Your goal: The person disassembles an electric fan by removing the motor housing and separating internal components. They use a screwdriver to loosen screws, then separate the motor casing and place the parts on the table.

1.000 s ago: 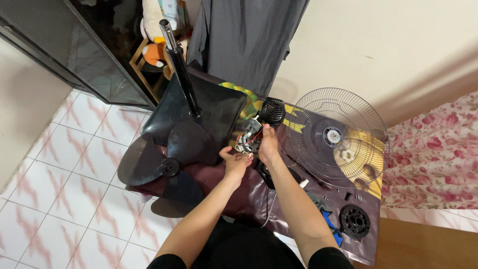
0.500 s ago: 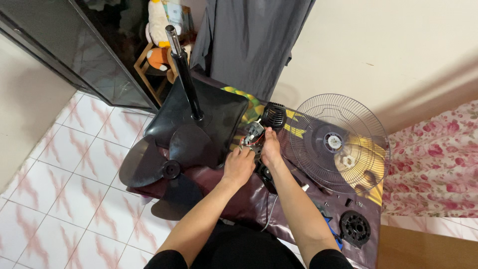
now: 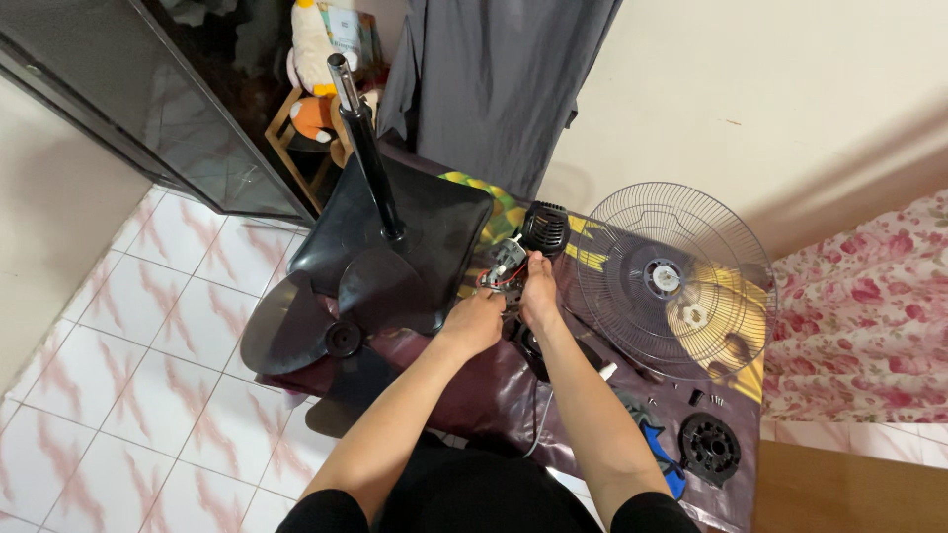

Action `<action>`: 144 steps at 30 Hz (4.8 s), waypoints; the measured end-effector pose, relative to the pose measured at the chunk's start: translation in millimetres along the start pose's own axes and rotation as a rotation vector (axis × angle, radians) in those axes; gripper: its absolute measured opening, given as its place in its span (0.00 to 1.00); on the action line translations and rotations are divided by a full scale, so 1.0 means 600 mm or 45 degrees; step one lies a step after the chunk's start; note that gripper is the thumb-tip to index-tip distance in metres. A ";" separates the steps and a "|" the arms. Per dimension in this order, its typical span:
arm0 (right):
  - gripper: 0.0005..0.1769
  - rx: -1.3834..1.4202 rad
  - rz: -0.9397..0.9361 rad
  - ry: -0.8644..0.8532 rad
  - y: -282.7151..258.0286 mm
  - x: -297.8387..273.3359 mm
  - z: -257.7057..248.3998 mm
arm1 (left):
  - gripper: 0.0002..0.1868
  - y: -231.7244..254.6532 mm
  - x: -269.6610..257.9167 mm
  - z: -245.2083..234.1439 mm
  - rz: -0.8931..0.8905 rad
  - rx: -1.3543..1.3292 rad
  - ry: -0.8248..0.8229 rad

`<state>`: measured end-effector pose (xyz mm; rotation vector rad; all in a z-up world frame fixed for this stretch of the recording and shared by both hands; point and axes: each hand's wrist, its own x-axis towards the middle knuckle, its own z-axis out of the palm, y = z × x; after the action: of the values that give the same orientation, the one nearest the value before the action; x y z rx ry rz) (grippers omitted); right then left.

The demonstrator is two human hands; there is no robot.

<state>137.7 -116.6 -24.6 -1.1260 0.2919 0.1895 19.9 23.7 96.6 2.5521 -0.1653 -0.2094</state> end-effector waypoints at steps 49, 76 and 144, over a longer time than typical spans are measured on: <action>0.21 -0.099 -0.016 0.033 -0.028 -0.040 0.022 | 0.12 -0.035 -0.011 0.003 0.182 0.003 0.007; 0.13 0.113 0.092 -0.131 -0.046 -0.039 0.005 | 0.07 -0.116 -0.021 0.123 -0.491 -1.116 0.513; 0.09 0.209 0.295 -0.095 -0.103 -0.090 -0.037 | 0.42 0.018 0.056 0.006 -0.187 -0.549 0.474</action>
<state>101.9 -162.9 37.3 -0.9196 0.3645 0.4048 51.3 7.6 95.7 2.1256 0.1918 0.1621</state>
